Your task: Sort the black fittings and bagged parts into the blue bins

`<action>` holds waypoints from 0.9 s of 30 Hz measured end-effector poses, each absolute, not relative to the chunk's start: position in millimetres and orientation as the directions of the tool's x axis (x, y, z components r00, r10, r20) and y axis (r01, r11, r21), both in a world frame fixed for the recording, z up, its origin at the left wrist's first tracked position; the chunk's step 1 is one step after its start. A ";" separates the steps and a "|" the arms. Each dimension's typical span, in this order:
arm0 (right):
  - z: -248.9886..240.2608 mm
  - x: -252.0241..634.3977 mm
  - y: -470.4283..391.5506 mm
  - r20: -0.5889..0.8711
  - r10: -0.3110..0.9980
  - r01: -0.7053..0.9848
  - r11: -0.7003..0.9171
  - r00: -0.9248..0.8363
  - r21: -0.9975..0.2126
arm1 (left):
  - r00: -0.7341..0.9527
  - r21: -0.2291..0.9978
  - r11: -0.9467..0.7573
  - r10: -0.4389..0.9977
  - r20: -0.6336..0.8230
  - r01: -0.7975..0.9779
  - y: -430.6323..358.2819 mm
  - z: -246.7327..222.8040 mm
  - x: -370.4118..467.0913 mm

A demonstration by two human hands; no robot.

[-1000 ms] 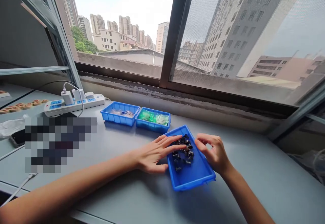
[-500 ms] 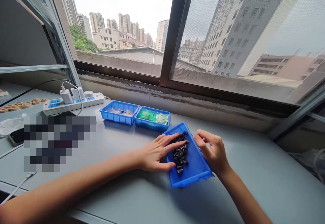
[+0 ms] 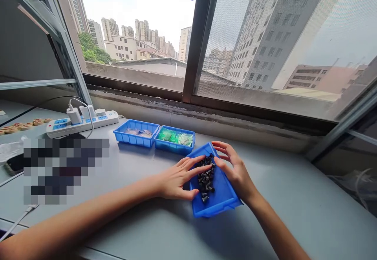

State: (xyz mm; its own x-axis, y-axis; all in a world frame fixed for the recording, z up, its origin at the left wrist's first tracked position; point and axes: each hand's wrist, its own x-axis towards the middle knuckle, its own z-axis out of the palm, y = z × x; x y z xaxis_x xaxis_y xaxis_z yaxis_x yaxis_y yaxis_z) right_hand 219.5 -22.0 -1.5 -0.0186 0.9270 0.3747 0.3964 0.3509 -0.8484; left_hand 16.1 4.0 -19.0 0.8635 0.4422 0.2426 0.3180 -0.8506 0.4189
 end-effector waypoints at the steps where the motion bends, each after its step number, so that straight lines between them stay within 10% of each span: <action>1: -2.1 219.5 -21.8 0.352 0.935 0.384 0.339 -0.037 -0.859 | 0.863 0.420 -0.851 0.440 0.247 0.314 4.2 -19.5 16.1; 27: -5.4 221.4 -17.7 0.115 0.985 0.308 0.149 -0.125 -0.940 | 0.872 0.378 -0.877 0.411 0.266 0.298 3.8 -37.8 25.8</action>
State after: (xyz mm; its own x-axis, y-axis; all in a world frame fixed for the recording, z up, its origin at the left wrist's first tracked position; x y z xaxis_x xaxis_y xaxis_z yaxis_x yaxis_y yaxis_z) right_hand 221.4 -17.7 -5.4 -0.1248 0.9855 0.1152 0.3076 0.1488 -0.9398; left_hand 25.8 3.8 -37.8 0.8722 0.4107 0.2657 0.2978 -0.8767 0.3778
